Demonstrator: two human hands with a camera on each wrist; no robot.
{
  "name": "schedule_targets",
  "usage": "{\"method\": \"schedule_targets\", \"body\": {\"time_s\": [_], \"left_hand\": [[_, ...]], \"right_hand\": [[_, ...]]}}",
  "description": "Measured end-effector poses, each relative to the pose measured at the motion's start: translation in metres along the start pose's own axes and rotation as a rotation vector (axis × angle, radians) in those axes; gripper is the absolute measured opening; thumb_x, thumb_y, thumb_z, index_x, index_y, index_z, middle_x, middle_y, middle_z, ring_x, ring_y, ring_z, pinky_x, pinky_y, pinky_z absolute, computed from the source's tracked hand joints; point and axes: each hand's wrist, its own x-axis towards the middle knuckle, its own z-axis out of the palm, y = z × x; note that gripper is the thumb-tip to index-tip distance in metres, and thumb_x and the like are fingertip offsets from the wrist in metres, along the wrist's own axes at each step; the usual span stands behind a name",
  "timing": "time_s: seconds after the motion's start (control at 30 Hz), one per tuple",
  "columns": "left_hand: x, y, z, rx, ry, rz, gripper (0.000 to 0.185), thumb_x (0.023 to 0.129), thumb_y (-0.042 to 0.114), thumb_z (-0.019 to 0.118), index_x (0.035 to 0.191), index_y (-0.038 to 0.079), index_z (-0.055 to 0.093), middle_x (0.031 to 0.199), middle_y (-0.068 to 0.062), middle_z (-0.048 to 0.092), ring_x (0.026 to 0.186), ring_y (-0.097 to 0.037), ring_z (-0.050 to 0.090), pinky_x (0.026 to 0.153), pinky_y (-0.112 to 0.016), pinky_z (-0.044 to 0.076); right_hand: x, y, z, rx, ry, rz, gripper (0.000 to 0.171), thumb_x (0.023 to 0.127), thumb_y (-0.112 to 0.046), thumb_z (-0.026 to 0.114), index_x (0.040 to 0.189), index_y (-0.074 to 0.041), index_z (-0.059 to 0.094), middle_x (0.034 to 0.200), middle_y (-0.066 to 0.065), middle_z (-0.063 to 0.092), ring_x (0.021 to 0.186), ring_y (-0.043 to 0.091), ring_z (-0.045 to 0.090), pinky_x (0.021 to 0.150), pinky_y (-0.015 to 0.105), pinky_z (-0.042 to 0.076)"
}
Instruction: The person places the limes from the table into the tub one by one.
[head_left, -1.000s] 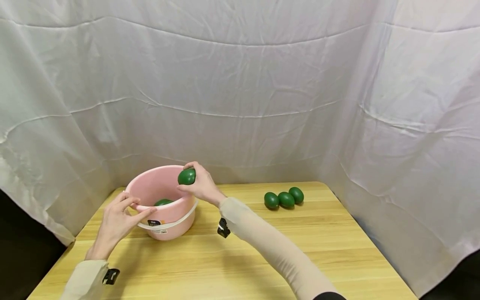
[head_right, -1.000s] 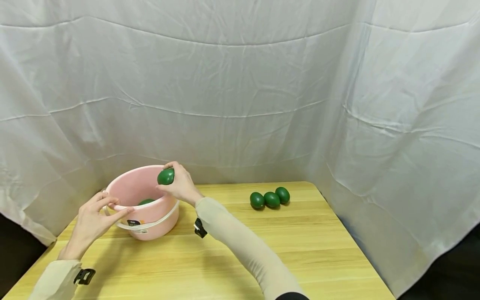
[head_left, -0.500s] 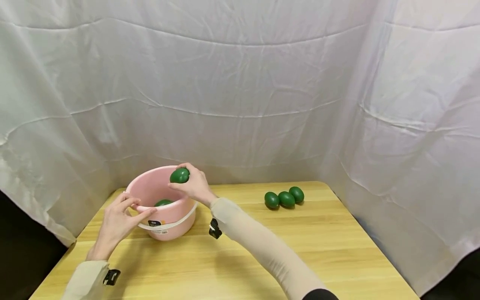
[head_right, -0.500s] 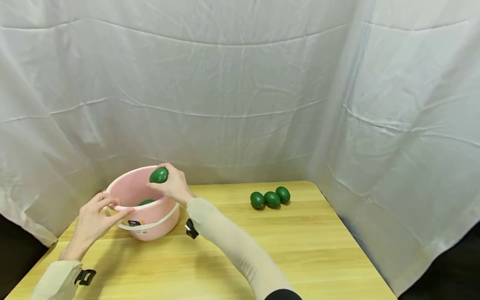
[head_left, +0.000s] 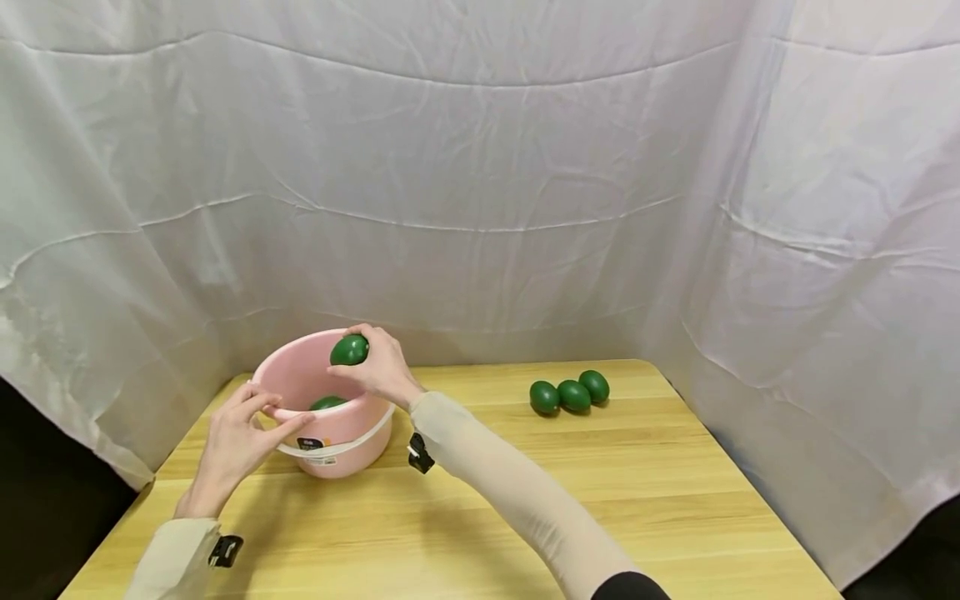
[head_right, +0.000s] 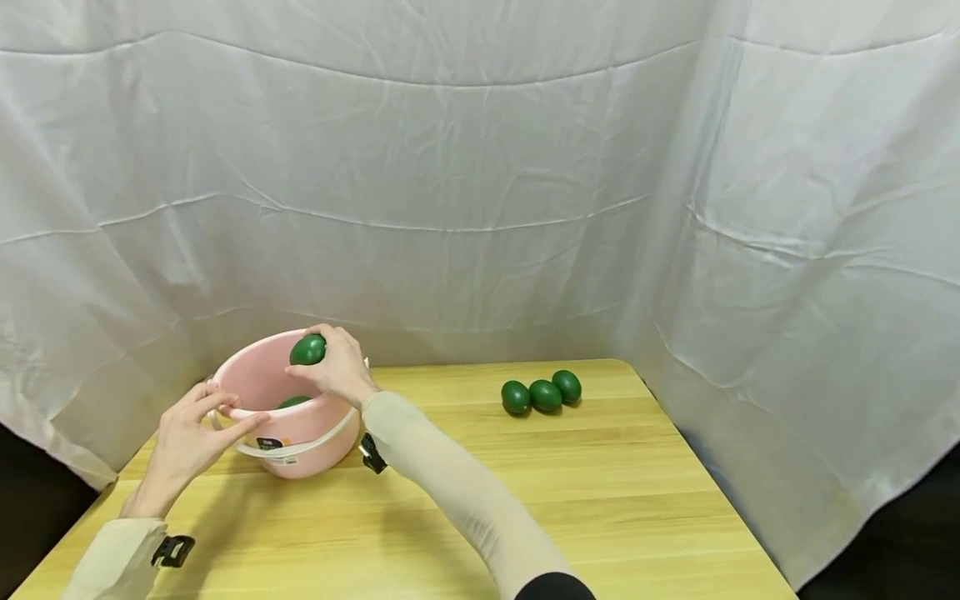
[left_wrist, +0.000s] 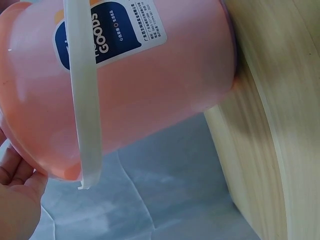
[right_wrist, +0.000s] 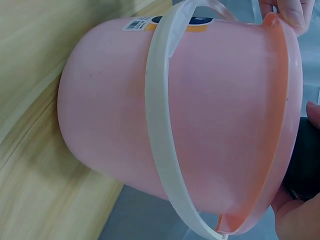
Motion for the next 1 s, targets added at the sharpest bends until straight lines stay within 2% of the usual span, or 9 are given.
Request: {"method": "schedule_targets", "body": {"time_s": [0.13, 0.27, 0.47, 0.67, 0.83, 1.0], "left_hand": [[0.0000, -0.0001, 0.0004, 0.008, 0.005, 0.013, 0.035, 0.059, 0.015, 0.094, 0.081, 0.007, 0.068, 0.084, 0.003, 0.056, 0.062, -0.003, 0.039, 0.056, -0.015, 0.033], [0.0002, 0.0002, 0.0002, 0.007, 0.009, 0.010, 0.035, 0.058, 0.015, 0.094, 0.081, 0.008, 0.068, 0.084, 0.004, 0.055, 0.061, -0.006, 0.041, 0.056, -0.015, 0.033], [0.0034, 0.0012, 0.0002, 0.006, 0.001, -0.008, 0.034, 0.060, 0.016, 0.093, 0.082, 0.008, 0.068, 0.085, 0.003, 0.056, 0.062, -0.002, 0.040, 0.057, -0.014, 0.034], [0.0035, 0.0031, -0.0009, 0.000, -0.012, -0.027, 0.034, 0.061, 0.016, 0.093, 0.082, 0.008, 0.068, 0.085, 0.003, 0.056, 0.062, -0.008, 0.044, 0.057, -0.014, 0.034], [0.0028, 0.0032, -0.0014, 0.006, -0.026, -0.051, 0.033, 0.063, 0.018, 0.093, 0.083, 0.009, 0.068, 0.087, 0.003, 0.056, 0.063, -0.014, 0.046, 0.058, -0.014, 0.034], [-0.0007, 0.0033, -0.0014, 0.006, -0.032, -0.062, 0.033, 0.063, 0.018, 0.093, 0.082, 0.009, 0.068, 0.087, 0.003, 0.057, 0.064, -0.018, 0.047, 0.057, -0.014, 0.034]], "right_hand": [[0.0013, 0.0007, 0.0009, -0.002, 0.023, 0.018, 0.055, 0.076, -0.038, 0.084, 0.124, -0.023, 0.060, 0.119, -0.003, 0.063, 0.108, 0.016, 0.056, 0.079, 0.022, 0.049], [0.0024, 0.0020, 0.0027, 0.027, 0.023, 0.038, 0.055, 0.076, -0.037, 0.085, 0.122, -0.023, 0.059, 0.119, -0.004, 0.065, 0.105, 0.015, 0.058, 0.078, 0.022, 0.050], [0.0067, 0.0032, 0.0041, 0.005, 0.038, 0.024, 0.055, 0.075, -0.036, 0.085, 0.122, -0.022, 0.061, 0.119, -0.003, 0.064, 0.103, 0.013, 0.059, 0.079, 0.021, 0.050], [0.0067, 0.0025, 0.0034, 0.001, 0.007, 0.030, 0.059, 0.075, -0.037, 0.085, 0.127, -0.022, 0.060, 0.123, -0.004, 0.063, 0.107, 0.015, 0.057, 0.080, 0.023, 0.050], [0.0043, 0.0016, 0.0036, 0.051, 0.002, 0.052, 0.060, 0.075, -0.036, 0.086, 0.127, -0.024, 0.060, 0.123, -0.003, 0.064, 0.105, 0.016, 0.059, 0.079, 0.024, 0.051], [0.0012, 0.0025, 0.0058, 0.075, -0.021, 0.060, 0.059, 0.075, -0.036, 0.086, 0.128, -0.027, 0.060, 0.124, -0.004, 0.065, 0.111, 0.017, 0.057, 0.082, 0.025, 0.051]]}}
